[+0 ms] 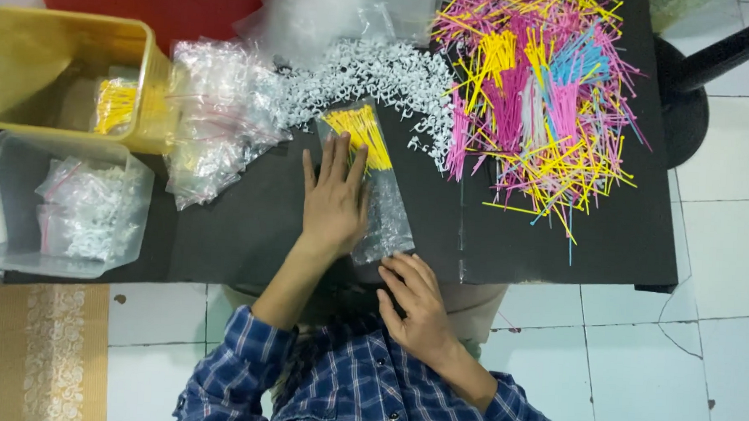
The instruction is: The person sorts colorful plastic cable ties by color, gathers them into a bundle by hand, and places the bundle into a plastic bag.
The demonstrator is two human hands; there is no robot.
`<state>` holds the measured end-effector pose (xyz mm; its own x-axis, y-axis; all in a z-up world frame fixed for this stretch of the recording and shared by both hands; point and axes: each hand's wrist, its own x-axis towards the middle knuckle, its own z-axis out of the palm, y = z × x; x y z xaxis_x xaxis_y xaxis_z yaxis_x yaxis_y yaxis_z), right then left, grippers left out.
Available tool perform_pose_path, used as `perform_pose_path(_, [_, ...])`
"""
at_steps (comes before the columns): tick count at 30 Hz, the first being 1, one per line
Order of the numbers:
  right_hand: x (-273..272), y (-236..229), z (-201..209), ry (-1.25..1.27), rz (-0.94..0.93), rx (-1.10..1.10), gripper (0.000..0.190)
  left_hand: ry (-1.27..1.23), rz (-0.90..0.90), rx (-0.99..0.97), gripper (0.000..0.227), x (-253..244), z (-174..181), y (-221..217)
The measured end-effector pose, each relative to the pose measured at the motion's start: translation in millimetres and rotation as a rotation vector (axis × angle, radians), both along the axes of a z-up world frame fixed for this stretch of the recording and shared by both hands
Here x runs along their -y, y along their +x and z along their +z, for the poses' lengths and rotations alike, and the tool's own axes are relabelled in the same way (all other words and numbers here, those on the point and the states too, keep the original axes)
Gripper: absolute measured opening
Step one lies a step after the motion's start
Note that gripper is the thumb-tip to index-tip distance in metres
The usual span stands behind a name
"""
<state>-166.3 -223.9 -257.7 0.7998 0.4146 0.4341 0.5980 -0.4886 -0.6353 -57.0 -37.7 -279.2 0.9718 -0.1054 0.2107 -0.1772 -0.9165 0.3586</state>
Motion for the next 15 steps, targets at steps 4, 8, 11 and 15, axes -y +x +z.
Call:
perform_pose_path(4, [-7.6,-2.3,2.3,-0.054,0.022,-0.017,0.032,0.018,0.012,-0.015,0.058,-6.2,-11.7,3.5])
perform_pose_path(8, [-13.8,-5.7,0.4,-0.12,0.024,-0.039,0.046,0.01,0.028,-0.016,0.056,-3.0,-13.1,2.6])
perform_pose_path(11, [-15.6,-5.8,-4.6,-0.178,0.013,-0.048,0.052,0.009,0.05,0.0,0.057,-3.8,-18.3,2.5])
perform_pose_path(15, [-18.1,-2.2,-5.6,-0.392,0.018,-0.099,0.064,-0.014,0.04,-0.003,0.057,-3.7,-19.2,3.8])
